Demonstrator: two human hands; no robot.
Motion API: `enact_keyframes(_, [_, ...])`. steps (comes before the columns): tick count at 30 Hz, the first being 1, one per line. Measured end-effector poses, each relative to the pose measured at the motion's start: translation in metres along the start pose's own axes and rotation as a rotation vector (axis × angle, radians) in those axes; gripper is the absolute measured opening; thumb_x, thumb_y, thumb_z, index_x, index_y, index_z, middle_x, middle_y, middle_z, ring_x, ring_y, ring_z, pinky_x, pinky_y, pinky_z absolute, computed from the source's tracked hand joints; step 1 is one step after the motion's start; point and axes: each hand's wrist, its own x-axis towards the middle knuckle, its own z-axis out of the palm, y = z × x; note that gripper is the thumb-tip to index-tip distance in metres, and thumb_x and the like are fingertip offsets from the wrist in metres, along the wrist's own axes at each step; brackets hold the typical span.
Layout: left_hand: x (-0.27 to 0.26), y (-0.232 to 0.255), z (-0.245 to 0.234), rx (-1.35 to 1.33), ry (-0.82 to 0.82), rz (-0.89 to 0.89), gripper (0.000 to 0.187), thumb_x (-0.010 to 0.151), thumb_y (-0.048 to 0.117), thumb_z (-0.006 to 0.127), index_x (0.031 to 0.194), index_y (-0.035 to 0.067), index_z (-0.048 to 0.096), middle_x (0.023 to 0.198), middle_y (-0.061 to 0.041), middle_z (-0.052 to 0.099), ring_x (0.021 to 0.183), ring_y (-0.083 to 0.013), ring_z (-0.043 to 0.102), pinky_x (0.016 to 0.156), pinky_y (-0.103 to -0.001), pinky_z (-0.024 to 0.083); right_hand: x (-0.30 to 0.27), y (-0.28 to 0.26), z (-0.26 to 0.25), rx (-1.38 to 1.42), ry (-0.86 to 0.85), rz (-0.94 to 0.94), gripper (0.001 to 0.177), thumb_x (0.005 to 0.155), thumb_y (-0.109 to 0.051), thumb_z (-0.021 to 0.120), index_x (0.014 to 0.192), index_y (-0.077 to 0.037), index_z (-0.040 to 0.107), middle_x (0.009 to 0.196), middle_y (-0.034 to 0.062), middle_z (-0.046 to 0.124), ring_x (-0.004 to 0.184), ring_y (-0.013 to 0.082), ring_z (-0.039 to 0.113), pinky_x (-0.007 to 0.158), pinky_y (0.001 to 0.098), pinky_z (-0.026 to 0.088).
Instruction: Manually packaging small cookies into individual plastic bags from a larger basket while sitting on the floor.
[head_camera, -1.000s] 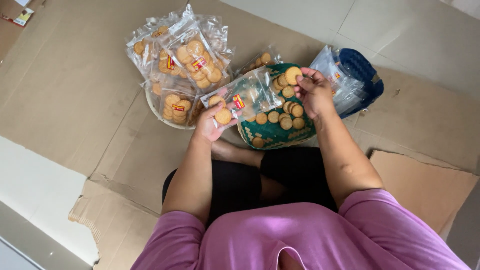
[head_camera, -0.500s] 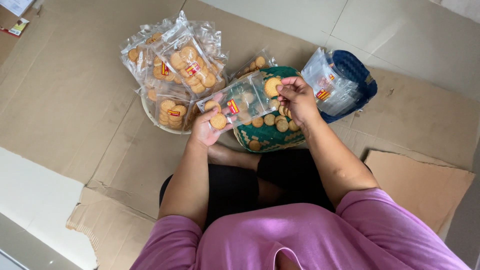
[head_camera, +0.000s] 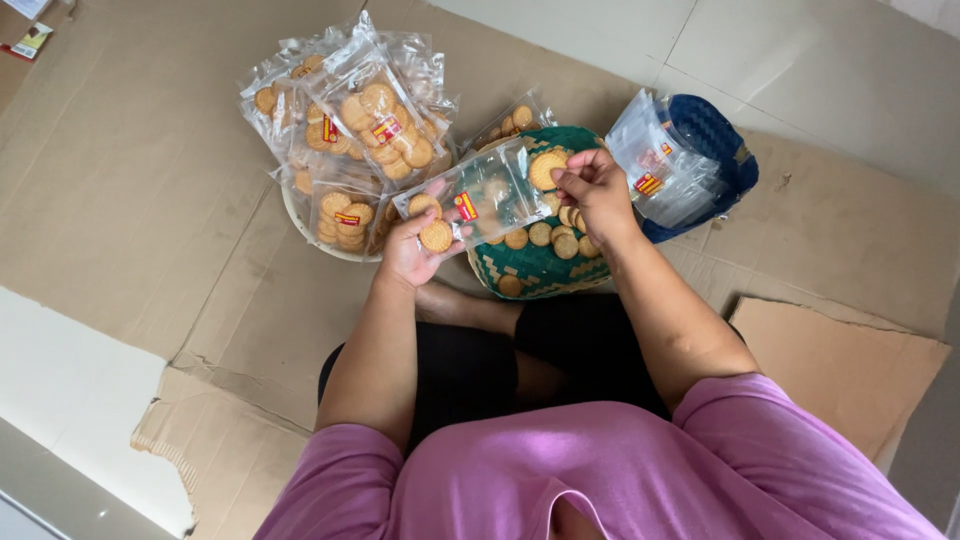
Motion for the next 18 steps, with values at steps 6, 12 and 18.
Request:
enact_keyframes(6, [0.01, -0.01, -0.008, 0.082, -0.026, 0.02, 0.028, 0.087, 0.022, 0.071, 0.115, 0.023, 0.07, 0.107, -0.01, 0.078, 0.093, -0.0409, 0.075, 0.069, -0.053, 0.067, -0.016, 0.0, 0.015, -0.236, -0.083, -0.226, 0.017, 0.09, -0.01, 0.083, 0.101, -0.005, 0.071, 0.092, 0.0105, 0.064, 0.086, 0.0208, 0.067, 0.076, 0.0291, 0.055])
enact_keyframes(12, [0.021, -0.018, -0.024, 0.124, -0.038, 0.09, 0.04, 0.089, 0.024, 0.073, 0.127, 0.027, 0.064, 0.109, -0.01, 0.077, 0.097, -0.0412, 0.074, 0.073, -0.052, 0.068, -0.037, -0.029, 0.028, -0.177, -0.338, 0.054, 0.045, 0.088, -0.011, 0.082, 0.131, -0.006, 0.068, 0.124, 0.0118, 0.051, 0.1, 0.0207, 0.067, 0.084, 0.0339, 0.062])
enact_keyframes(18, [0.008, -0.021, 0.0, 0.166, 0.063, 0.07, 0.029, 0.084, 0.025, 0.078, 0.111, 0.02, 0.067, 0.109, -0.005, 0.078, 0.096, -0.0353, 0.076, 0.082, -0.052, 0.066, -0.028, 0.002, 0.027, -0.046, -0.358, 0.191, 0.068, 0.081, 0.013, 0.077, 0.142, -0.006, 0.051, 0.09, 0.0144, 0.061, 0.074, 0.029, 0.077, 0.059, 0.0305, 0.066])
